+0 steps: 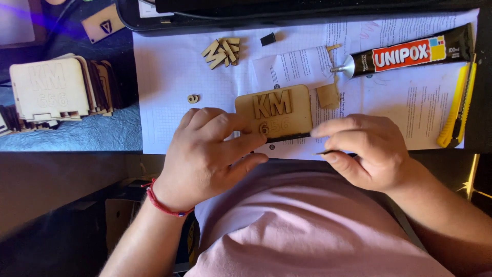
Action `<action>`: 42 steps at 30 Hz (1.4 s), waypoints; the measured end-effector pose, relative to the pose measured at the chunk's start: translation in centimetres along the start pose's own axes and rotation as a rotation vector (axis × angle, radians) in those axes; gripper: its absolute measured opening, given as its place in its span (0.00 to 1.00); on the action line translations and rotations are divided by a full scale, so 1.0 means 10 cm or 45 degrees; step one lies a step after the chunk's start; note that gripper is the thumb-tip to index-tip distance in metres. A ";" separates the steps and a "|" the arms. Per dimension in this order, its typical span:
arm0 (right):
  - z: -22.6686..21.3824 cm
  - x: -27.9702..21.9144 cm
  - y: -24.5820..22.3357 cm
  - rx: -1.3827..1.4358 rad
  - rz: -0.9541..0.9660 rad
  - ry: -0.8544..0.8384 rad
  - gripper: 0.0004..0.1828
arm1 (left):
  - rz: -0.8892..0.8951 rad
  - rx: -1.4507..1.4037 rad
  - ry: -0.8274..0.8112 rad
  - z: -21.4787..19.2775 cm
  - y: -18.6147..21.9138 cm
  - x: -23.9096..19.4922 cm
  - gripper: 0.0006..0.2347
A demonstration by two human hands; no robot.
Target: Applying glue to small laser-cut wooden numbers and letters and attaching them to a wooden plaque to assemble a sign.
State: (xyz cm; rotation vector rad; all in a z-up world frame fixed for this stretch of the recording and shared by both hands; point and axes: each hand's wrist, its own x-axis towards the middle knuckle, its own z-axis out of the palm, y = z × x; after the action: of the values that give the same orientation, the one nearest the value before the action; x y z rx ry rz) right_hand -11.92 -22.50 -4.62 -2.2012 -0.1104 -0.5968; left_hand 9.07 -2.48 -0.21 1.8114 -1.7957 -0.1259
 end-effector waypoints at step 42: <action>0.07 0.58 -0.26 -0.293 0.011 -0.466 0.08 | -0.009 0.005 0.124 0.20 -0.37 -0.12 0.12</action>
State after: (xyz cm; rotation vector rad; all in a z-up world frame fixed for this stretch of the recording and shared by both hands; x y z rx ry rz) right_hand -7.23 -21.01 -0.46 -2.5145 -0.2329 -0.2027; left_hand 11.35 -2.26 -4.00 1.7954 -1.7230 -0.0361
